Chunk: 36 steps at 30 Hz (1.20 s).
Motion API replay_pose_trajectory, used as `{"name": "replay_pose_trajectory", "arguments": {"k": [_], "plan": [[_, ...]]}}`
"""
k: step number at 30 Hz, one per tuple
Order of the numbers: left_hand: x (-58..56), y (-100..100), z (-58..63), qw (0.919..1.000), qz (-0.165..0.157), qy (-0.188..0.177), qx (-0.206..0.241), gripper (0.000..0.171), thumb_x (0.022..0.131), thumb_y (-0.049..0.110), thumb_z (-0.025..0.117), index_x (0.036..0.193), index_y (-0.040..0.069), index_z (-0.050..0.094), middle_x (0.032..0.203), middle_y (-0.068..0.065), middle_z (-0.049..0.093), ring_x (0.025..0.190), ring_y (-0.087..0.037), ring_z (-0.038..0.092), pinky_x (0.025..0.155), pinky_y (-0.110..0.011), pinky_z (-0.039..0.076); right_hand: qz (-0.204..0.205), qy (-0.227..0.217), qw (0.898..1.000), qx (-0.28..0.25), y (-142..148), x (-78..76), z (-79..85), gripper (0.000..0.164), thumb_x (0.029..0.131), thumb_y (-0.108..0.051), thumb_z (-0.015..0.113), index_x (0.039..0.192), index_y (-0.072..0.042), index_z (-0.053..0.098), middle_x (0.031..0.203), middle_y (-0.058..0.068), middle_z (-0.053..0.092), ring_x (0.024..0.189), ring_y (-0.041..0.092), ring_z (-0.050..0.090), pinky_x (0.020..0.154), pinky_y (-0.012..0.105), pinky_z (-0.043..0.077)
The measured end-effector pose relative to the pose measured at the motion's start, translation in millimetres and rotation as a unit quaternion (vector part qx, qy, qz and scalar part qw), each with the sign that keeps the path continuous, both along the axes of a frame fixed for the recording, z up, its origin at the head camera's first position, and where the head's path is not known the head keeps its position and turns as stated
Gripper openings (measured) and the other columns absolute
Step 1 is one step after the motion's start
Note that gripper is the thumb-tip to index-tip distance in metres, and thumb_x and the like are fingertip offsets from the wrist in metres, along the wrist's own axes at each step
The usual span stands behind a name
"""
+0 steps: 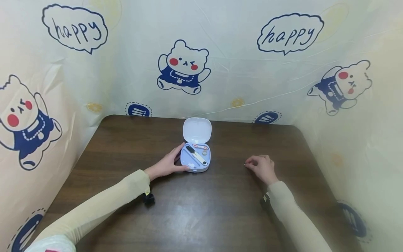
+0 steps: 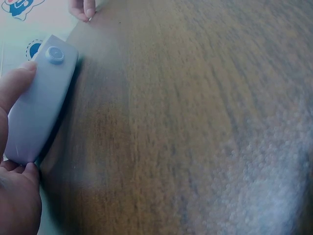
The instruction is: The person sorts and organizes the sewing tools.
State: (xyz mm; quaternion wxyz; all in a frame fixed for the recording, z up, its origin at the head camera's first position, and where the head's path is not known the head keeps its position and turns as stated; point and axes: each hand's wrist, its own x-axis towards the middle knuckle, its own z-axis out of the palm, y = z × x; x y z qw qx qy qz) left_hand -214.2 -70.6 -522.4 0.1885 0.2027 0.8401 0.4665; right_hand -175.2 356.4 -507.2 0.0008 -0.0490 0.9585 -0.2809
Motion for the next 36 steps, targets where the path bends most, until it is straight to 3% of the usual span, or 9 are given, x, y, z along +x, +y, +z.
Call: {"name": "replay_pose_trajectory", "arguments": {"k": [10, 19, 26, 32, 36], "plan": [[-0.2, -0.7, 2.3, 1.0, -0.004, 0.003, 0.0, 0.115, 0.088, 0.045, 0.084, 0.169, 0.016, 0.008, 0.173, -0.013, 0.014, 0.158, -0.028, 0.019, 0.126, -0.044, 0.025, -0.004, 0.006, 1.0, -0.005, -1.5, -1.0, 0.4, 0.005, 0.095, -0.017, 0.077, 0.092, -0.013, 0.079, 0.107, 0.014, 0.075, 0.124, 0.041, 0.045, 0.105, 0.078, 0.018], [-1.1, -1.0, 1.1, 0.9999, -0.003, 0.005, 0.01, 0.114, 0.088, 0.043, 0.084, 0.169, 0.015, 0.008, 0.173, -0.013, 0.015, 0.158, -0.028, 0.02, 0.126, -0.044, 0.026, -0.006, 0.01, 1.0, -0.006, -2.5, -1.9, 0.2, 0.006, 0.096, -0.016, 0.077, 0.092, -0.012, 0.079, 0.108, 0.014, 0.074, 0.125, 0.041, 0.047, 0.105, 0.079, 0.02], [-1.5, -1.3, 0.8, 0.9999, -0.003, 0.001, 0.01, 0.115, 0.088, 0.043, 0.085, 0.169, 0.017, 0.008, 0.173, -0.013, 0.015, 0.158, -0.027, 0.019, 0.125, -0.043, 0.027, -0.003, -0.001, 1.0, -0.013, -1.2, -3.3, 2.3, 0.009, 0.097, -0.018, 0.075, 0.1, -0.011, 0.079, 0.111, 0.015, 0.075, 0.125, 0.042, 0.051, 0.104, 0.076, 0.024], [-0.5, -2.1, 3.3, 1.0, 0.0, -0.006, 0.005, 0.114, 0.088, 0.044, 0.084, 0.169, 0.018, 0.008, 0.174, -0.011, 0.014, 0.158, -0.027, 0.019, 0.126, -0.044, 0.026, 0.004, -0.009, 1.0, -0.01, -0.2, -2.1, 0.8, 0.005, 0.096, -0.019, 0.077, 0.097, -0.014, 0.078, 0.101, 0.01, 0.073, 0.127, 0.042, 0.044, 0.104, 0.074, 0.023], [-0.6, -2.7, 5.2, 1.0, -0.002, -0.007, 0.006, 0.114, 0.088, 0.044, 0.084, 0.169, 0.018, 0.008, 0.174, -0.012, 0.014, 0.159, -0.028, 0.019, 0.126, -0.044, 0.026, 0.005, -0.009, 1.0, -0.002, -2.5, -2.6, -0.6, 0.006, 0.097, -0.019, 0.076, 0.097, -0.014, 0.077, 0.105, 0.012, 0.072, 0.128, 0.043, 0.042, 0.104, 0.074, 0.022]]}}
